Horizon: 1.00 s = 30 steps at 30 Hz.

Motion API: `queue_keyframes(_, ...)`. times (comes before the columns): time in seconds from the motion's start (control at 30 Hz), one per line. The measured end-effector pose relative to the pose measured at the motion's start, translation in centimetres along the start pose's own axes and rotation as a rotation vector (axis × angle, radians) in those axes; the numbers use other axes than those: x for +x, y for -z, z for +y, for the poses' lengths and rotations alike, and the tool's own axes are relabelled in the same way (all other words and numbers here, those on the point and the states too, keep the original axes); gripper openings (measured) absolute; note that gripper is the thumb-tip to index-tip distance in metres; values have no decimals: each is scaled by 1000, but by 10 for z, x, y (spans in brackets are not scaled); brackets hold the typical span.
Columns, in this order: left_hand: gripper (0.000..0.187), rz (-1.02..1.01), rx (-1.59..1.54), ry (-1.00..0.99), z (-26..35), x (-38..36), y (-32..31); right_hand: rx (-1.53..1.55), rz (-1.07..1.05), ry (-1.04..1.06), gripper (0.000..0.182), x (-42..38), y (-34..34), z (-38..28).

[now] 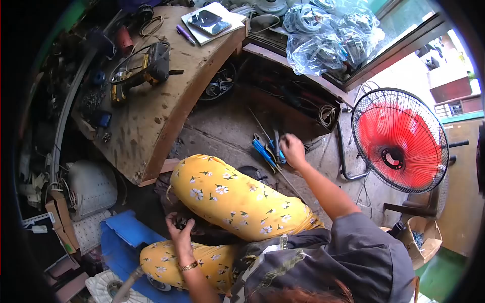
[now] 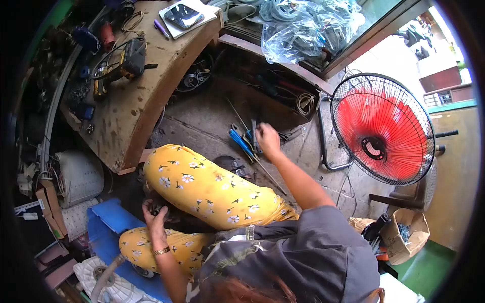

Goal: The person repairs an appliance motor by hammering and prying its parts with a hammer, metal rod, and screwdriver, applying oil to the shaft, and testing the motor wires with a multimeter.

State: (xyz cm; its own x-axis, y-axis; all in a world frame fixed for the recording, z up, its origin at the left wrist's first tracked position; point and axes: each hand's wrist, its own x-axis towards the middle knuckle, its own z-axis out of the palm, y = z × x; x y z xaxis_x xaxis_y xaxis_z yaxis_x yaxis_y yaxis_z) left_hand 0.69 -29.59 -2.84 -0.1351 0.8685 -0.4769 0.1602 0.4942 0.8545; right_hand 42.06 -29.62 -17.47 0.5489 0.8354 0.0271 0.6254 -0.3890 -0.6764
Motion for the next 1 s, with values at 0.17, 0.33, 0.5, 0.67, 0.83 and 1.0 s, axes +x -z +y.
queue_keyframes(0.17,48,91,-195,67,-32,14,-1,-52,223,164,10,98,21,-12)
queue_keyframes(0.33,52,135,-337,181,-43,17,2,-164,275,-39,22,142,24,8)
queue_keyframes(0.5,43,113,-343,234,-29,12,-9,-502,-8,-149,31,158,13,20)
queue_keyframes(0.67,27,133,-515,441,-60,31,16,-508,-142,-185,33,181,0,35)
queue_keyframes(0.83,33,121,-618,348,-47,26,12,-301,28,-105,29,154,41,-10)
queue_keyframes(1.0,43,161,-679,246,-25,26,8,505,38,-9,28,97,95,-19)
